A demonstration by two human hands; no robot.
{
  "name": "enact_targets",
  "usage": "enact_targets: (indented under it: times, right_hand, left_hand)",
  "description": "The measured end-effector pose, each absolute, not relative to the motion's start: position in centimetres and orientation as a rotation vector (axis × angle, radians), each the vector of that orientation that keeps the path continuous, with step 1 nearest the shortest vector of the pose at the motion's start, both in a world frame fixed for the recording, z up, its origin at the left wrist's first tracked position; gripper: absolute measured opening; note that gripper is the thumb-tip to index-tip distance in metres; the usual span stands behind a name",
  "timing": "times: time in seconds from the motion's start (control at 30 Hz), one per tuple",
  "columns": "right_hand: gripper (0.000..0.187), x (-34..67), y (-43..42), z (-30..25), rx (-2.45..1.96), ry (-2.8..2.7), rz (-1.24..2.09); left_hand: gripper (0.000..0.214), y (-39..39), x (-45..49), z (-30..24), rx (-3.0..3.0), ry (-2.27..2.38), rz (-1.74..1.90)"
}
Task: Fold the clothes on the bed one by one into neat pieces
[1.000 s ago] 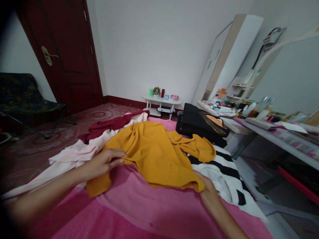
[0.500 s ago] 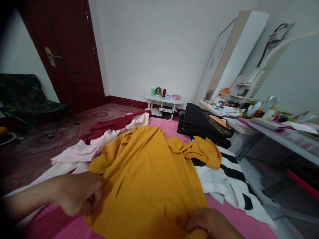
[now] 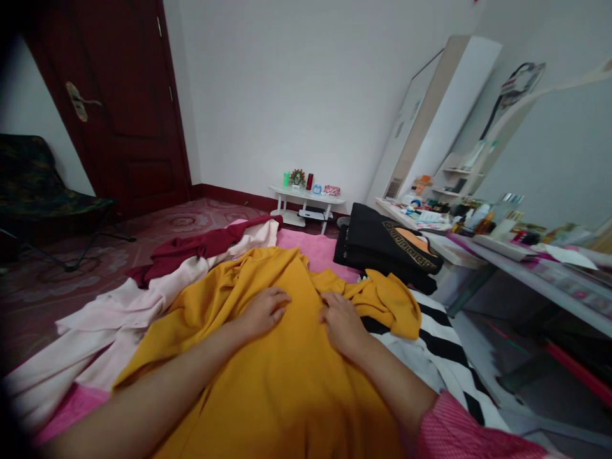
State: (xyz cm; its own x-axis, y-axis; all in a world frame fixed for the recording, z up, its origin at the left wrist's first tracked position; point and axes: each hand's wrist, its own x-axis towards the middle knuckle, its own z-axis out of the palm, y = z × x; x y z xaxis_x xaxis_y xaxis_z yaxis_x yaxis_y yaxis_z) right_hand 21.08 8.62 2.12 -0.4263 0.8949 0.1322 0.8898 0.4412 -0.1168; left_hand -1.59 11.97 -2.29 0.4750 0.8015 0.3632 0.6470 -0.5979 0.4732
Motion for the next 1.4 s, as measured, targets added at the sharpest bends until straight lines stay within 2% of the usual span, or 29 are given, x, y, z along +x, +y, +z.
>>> enact_targets:
  times: [0.17,0.5,0.67,0.83,0.9,1.03,1.2,1.4]
  right_hand:
    - [0.041,21.6,12.0,0.3,-1.796,-2.573,-0.411]
    - [0.038,30.0,19.8,1.5,-2.285,-2.187,-0.481]
    - [0.038,28.2,20.2,0.5,-2.391,-2.32,-0.583]
    - [0.033,25.4,19.0,2.7,-2.316,-2.243,-0.657]
    - [0.029,25.1,17.8,3.7,-2.306,-2.219,-0.575]
    - [0.033,25.7,15.3,4.2,-2.478,-2.253,-0.101]
    - [0.014,27.4,13.7,4.0,-2.318,-2.271,-0.052]
    - [0.031,32.9,13.7,5.2,-2.166,-1.948,0.224]
  left_hand:
    - [0.032,12.2,-2.1,-4.7,2.421,1.257,0.895]
    - [0.036,13.6,-2.3,-3.5,2.119,1.224,1.131]
    - [0.035,13.8,-2.3,-4.1,2.2,1.26,1.04]
    - [0.033,13.5,-2.2,-4.1,2.307,1.291,0.948]
    - [0.033,13.5,-2.2,-4.1,2.311,1.302,0.94]
    - [0.034,13.5,-2.3,-4.2,2.322,1.31,0.924]
    - [0.035,13.5,-2.4,-4.3,2.33,1.318,0.902]
    - [0.034,13.4,-2.3,-4.4,2.345,1.327,0.88]
